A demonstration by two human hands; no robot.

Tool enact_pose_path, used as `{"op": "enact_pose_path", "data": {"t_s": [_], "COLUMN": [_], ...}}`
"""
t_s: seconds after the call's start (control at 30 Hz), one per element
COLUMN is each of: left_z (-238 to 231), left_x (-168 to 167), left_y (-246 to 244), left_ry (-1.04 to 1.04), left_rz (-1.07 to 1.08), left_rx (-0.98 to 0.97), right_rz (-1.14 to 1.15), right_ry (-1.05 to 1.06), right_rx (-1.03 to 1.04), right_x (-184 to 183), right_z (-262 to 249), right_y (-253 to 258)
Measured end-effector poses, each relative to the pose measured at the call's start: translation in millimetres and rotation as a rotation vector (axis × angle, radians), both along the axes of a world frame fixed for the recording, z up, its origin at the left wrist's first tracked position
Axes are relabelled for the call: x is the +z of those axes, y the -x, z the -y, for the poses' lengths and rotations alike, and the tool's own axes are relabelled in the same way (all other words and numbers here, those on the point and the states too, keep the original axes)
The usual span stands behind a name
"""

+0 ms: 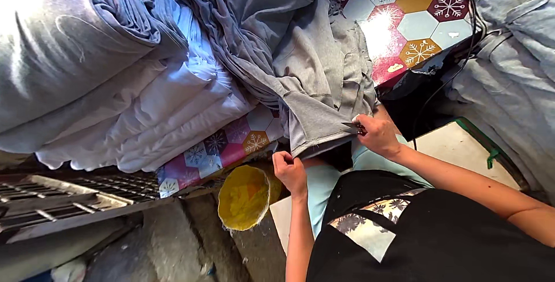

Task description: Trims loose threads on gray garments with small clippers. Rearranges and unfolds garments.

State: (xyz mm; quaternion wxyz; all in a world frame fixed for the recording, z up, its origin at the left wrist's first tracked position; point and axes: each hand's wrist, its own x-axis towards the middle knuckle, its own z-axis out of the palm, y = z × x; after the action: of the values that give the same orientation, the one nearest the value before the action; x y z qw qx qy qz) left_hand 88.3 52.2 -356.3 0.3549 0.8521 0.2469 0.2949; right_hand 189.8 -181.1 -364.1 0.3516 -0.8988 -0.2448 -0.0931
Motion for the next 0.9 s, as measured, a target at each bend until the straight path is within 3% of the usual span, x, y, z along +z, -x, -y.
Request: {"op": "enact_pose_path", "data": {"t_s": [0.1,0.17,0.23,0.33,0.47,0.67,0.8,0.9], "left_z": [11.3,20.5,28.3,33.4,30.9,25.2,31.1,29.6], "left_x": [-11.1,-7.2,0.9,7.1,13.4,12.9,14.5,10.9], "left_y": [16.8,20.1,14.9,-3.8,-23.7,-28.0,-24.9,-19.2], "left_ry": [0.576,0.904,1.089,1.154,1.137,1.343,1.33,1.328], "left_rz": [-0.082,-0.01,0.05,0.026,-0.115,0.007,0.09,0.154], "left_rx": [0.028,0.011,0.023,0.122,0.171,0.204,0.2,0.179], "right_rz": [-0.38,-0.366,-0.263,-0.135,-0.254,-0.171,-0.055,0.111], "right_ry": [-0.062,-0.222,-0.33,-0.377,-0.272,-0.199,-0.151,-0.25], "right_rx": [0.045,0.043,0.079,0.186,0.262,0.416,0.471,0.502], "right_x": [-11.6,-5.8,9.4,25.7,41.1,25.6,12.1,-2.5], "right_z": [13.9,12.1,-2.5,-35.5,-66.9,-84.1,-104.9,-111.3], "right_y": [18.0,26.8,25.1,7.8,-9.6,-16.2,-13.1,-10.5]}}
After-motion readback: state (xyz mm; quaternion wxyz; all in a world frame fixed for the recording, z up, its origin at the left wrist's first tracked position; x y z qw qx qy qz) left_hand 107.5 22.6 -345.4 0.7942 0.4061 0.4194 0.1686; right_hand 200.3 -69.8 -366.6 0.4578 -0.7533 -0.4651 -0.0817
